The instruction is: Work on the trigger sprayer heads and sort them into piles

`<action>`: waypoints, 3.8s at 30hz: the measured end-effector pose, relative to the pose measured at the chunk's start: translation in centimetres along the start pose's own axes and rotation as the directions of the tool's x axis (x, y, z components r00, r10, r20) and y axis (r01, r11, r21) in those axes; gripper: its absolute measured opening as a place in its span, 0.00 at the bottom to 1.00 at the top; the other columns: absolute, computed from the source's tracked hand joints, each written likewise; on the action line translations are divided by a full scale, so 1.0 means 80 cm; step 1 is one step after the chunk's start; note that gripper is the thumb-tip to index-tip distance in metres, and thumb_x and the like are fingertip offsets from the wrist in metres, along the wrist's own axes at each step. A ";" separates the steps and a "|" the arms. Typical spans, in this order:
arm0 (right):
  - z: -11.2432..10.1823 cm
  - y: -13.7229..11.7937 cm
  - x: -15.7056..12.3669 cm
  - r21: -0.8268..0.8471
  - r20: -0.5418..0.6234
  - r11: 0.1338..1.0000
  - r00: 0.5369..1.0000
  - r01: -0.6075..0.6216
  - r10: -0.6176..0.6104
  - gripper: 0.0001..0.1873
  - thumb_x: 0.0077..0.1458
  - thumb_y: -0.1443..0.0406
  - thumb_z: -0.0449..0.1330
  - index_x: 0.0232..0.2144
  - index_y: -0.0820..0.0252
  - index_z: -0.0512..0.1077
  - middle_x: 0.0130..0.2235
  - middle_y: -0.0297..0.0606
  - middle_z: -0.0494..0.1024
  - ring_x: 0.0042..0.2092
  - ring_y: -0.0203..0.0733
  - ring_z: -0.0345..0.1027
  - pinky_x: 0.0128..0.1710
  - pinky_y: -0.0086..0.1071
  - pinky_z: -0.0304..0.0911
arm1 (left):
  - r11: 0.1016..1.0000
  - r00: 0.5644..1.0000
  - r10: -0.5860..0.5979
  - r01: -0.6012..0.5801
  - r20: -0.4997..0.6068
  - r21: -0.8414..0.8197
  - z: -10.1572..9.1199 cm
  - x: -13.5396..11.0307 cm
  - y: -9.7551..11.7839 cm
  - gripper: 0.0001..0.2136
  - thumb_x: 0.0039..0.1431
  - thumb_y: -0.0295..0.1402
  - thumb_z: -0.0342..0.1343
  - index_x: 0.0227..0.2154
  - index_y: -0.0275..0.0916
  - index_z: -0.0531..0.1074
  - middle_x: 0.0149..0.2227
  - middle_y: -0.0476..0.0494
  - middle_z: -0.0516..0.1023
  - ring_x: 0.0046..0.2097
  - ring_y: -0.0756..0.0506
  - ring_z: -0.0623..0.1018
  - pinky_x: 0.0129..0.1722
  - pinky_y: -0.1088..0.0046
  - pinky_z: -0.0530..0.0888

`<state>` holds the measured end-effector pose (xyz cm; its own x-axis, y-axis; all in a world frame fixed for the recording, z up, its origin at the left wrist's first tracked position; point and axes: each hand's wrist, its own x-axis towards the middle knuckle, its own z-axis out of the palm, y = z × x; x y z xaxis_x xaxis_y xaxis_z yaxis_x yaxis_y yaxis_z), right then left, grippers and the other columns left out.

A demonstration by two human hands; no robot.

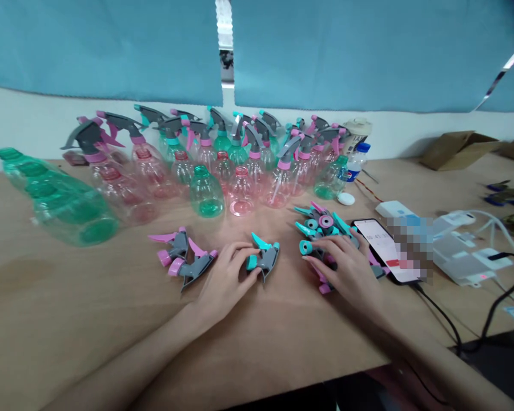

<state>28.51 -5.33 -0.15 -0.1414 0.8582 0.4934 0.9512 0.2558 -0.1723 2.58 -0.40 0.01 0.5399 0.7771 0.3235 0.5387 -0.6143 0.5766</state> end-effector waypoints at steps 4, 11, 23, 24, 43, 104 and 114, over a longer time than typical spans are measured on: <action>0.015 -0.006 0.009 -0.067 0.063 0.997 0.998 0.026 -0.022 0.16 0.60 0.57 0.55 0.46 0.59 0.69 0.43 0.42 0.78 0.47 0.51 0.69 0.58 0.54 0.42 | 1.000 1.000 0.004 -0.004 0.007 0.010 0.002 -0.001 -0.002 0.17 0.59 0.28 0.55 0.51 0.44 0.63 0.54 0.43 0.63 0.57 0.41 0.65 0.56 0.59 0.64; 0.018 -0.012 0.030 0.021 0.157 0.990 0.978 0.136 -0.138 0.09 0.60 0.64 0.55 0.43 0.56 0.69 0.42 0.37 0.79 0.45 0.48 0.70 0.59 0.55 0.38 | 0.995 1.000 -0.028 0.027 0.004 0.101 -0.002 -0.009 -0.010 0.16 0.56 0.27 0.55 0.48 0.41 0.66 0.47 0.41 0.65 0.51 0.40 0.68 0.51 0.57 0.67; -0.005 -0.049 0.046 0.131 0.198 0.974 0.958 0.186 -0.210 0.12 0.58 0.59 0.57 0.43 0.56 0.70 0.45 0.41 0.77 0.49 0.51 0.69 0.58 0.55 0.46 | 0.996 0.997 -0.078 0.079 0.030 -0.045 -0.004 -0.008 -0.005 0.10 0.60 0.30 0.55 0.44 0.42 0.68 0.43 0.46 0.72 0.44 0.43 0.74 0.45 0.63 0.71; -0.007 -0.058 0.049 0.217 0.216 0.957 0.946 0.194 -0.241 0.13 0.58 0.59 0.57 0.45 0.54 0.69 0.46 0.39 0.77 0.50 0.48 0.69 0.58 0.52 0.49 | 0.994 0.996 -0.084 0.085 0.011 -0.061 -0.003 -0.008 -0.005 0.11 0.59 0.29 0.55 0.45 0.42 0.67 0.43 0.46 0.72 0.43 0.44 0.75 0.44 0.63 0.72; 0.060 -0.082 0.053 0.587 0.149 0.807 0.972 0.060 -0.181 0.14 0.54 0.62 0.62 0.45 0.53 0.71 0.44 0.39 0.75 0.48 0.47 0.66 0.48 0.43 0.65 | 0.975 0.973 -0.148 0.113 -0.175 -0.193 -0.004 -0.007 -0.001 0.04 0.61 0.26 0.51 0.35 0.40 0.69 0.39 0.47 0.72 0.35 0.49 0.75 0.32 0.73 0.75; 0.071 -0.082 0.045 0.701 0.105 0.701 0.991 -0.129 0.076 0.15 0.49 0.64 0.66 0.42 0.54 0.73 0.52 0.42 0.74 0.57 0.49 0.64 0.56 0.45 0.59 | 0.826 0.941 -0.117 0.269 0.316 -0.495 -0.018 0.010 -0.017 0.13 0.59 0.31 0.52 0.47 0.43 0.64 0.34 0.51 0.67 0.35 0.49 0.69 0.36 0.72 0.67; 0.068 -0.083 0.044 0.696 0.115 0.711 0.993 -0.101 0.029 0.14 0.51 0.65 0.64 0.43 0.52 0.74 0.53 0.42 0.72 0.58 0.50 0.63 0.57 0.46 0.59 | 0.879 0.950 -0.110 0.230 0.293 -0.417 -0.019 0.009 -0.014 0.09 0.61 0.31 0.51 0.44 0.43 0.64 0.33 0.52 0.67 0.34 0.49 0.70 0.34 0.74 0.67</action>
<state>20.19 -1.60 -1.93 -0.1443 0.9106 0.3872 0.4994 0.4048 -0.7659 1.36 1.05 0.70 0.6432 0.7653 0.0243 0.3284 -0.3043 0.8942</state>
